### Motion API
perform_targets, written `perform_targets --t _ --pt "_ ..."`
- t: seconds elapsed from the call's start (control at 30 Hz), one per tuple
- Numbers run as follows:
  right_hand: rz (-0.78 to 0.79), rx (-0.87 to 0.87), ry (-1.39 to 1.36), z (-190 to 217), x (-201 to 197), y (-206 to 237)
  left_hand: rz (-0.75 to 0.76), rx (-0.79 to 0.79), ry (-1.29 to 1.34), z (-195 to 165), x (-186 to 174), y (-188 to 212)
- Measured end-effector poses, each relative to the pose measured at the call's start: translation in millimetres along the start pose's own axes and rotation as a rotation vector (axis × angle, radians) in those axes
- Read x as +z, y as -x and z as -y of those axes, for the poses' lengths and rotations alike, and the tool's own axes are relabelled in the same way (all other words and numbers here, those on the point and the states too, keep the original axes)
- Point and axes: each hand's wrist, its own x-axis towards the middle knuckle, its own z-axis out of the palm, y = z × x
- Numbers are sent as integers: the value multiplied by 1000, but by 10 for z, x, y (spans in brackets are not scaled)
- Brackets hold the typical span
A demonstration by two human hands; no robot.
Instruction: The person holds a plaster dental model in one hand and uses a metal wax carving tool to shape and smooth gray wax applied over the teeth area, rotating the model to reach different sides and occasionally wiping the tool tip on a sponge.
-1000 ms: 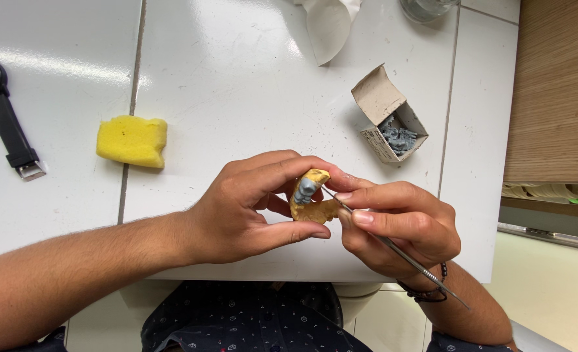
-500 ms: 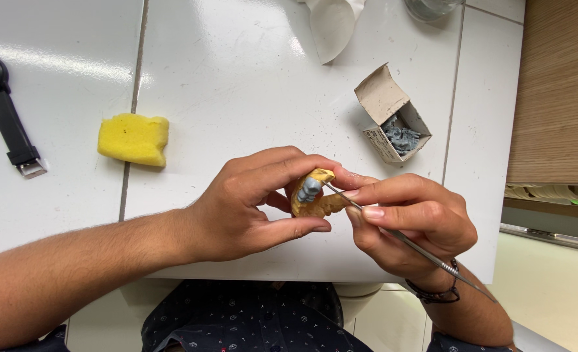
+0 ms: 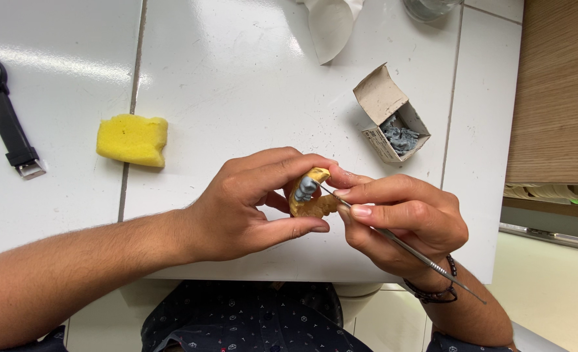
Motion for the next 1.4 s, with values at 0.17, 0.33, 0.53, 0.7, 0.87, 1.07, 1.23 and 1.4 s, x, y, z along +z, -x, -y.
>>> perform_targets --t 0.17,0.33,0.53,0.7,0.87,1.07,1.23,1.4 --pt "-31 -2 10 18 7 -15 2 -12 5 -8 -13 -5" --pt "6 7 -10 34 -47 -40 1 9 -11 -9 -17 3" --pt "-1 -41 50 39 8 -70 -17 35 -41 -7 -14 2" --pt "-21 26 20 79 -42 -99 -41 51 -147 -6 -5 11" --pt "6 50 -73 87 -93 -124 -37 136 -250 16 -21 15" --pt "28 29 0 103 -72 -117 -42 138 -260 25 -27 32" --pt "34 6 7 101 -55 -123 -44 146 -253 42 -7 32" --pt "-1 -34 48 89 -30 -117 -54 111 -258 35 -3 25"
